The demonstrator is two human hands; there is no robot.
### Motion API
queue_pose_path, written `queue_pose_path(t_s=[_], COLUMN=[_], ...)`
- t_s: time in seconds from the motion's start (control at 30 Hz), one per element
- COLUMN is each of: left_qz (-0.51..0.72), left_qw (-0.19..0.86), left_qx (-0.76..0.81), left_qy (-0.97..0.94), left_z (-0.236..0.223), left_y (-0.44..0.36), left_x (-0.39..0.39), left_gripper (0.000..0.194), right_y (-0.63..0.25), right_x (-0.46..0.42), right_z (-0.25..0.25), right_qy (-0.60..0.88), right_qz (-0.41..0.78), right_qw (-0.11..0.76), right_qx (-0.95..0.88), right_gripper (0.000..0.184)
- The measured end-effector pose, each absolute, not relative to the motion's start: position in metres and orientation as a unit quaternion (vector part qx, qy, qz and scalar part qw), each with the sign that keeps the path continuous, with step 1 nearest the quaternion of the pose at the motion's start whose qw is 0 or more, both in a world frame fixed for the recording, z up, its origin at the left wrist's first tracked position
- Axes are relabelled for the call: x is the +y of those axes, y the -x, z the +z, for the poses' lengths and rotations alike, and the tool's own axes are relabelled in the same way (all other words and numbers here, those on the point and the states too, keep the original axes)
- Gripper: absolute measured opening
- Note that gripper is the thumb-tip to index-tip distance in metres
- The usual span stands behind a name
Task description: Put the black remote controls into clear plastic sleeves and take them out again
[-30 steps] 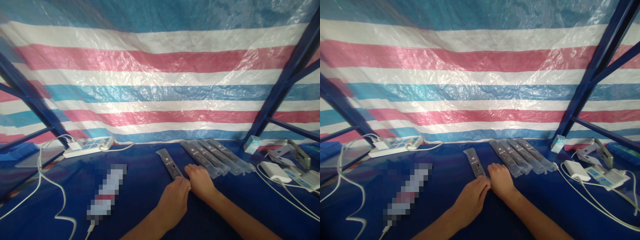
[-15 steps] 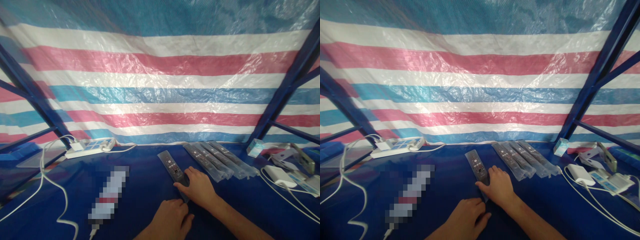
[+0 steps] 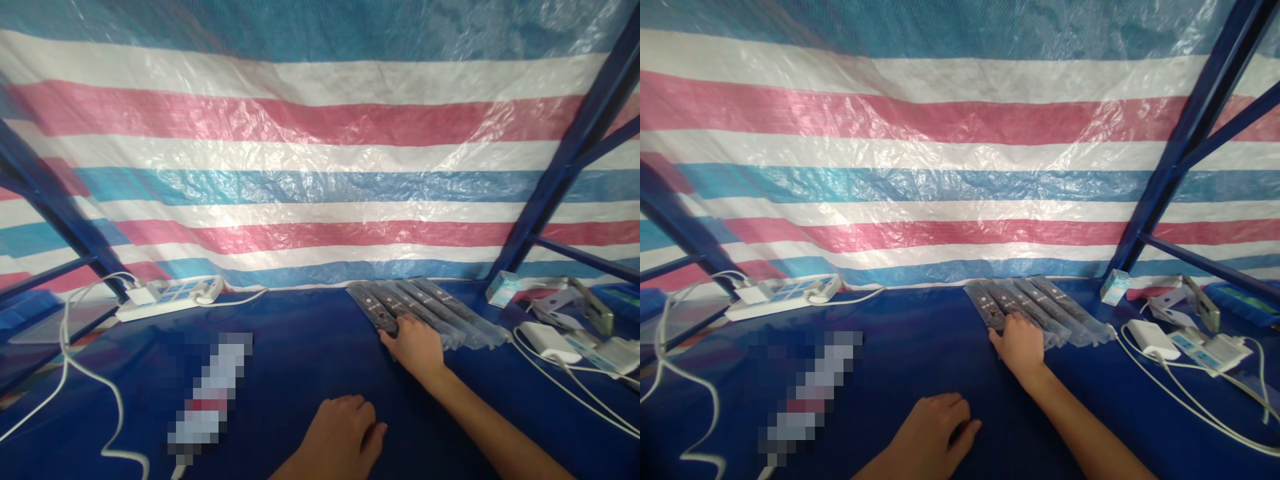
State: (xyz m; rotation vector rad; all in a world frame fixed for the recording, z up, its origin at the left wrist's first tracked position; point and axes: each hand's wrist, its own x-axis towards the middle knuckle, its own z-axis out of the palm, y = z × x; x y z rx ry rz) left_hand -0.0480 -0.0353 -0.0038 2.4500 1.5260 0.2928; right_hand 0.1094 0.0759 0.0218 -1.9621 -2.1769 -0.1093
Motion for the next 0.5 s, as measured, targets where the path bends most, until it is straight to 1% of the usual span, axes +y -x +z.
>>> queue_pose_path(t_s=[0.13, 0.2, 0.27, 0.33, 0.4, 0.5], left_qz=[0.109, 0.112, 0.109, 0.108, 0.112, 0.118], left_qw=[0.114, 0.108, 0.104, 0.104, 0.103, 0.099], left_qx=[0.518, 0.519, 0.519, 0.517, 0.512, 0.508], left_qy=[-0.841, -0.841, -0.841, -0.843, -0.845, -0.847], left_z=[-0.007, -0.010, -0.013, -0.014, -0.015, -0.014], left_y=[0.048, 0.049, 0.050, 0.051, 0.051, 0.051], left_x=[-0.035, -0.034, -0.033, -0.032, -0.033, -0.033], left_gripper=[0.022, 0.021, 0.020, 0.019, 0.019, 0.020], right_y=[-0.108, -0.105, -0.103, -0.100, -0.098, -0.098], right_x=[0.072, 0.064, 0.055, 0.047, 0.041, 0.040], right_z=[0.023, 0.024, 0.024, 0.022, 0.020, 0.017], right_qy=[0.637, 0.595, 0.544, 0.505, 0.492, 0.496], right_qz=[-0.099, -0.104, -0.065, -0.008, 0.027, 0.041], right_qw=[0.123, 0.142, 0.138, 0.109, 0.085, 0.081], right_qx=[-0.755, -0.784, -0.825, -0.856, -0.866, -0.863], right_gripper=[0.033, 0.030, 0.028, 0.025, 0.022, 0.021])
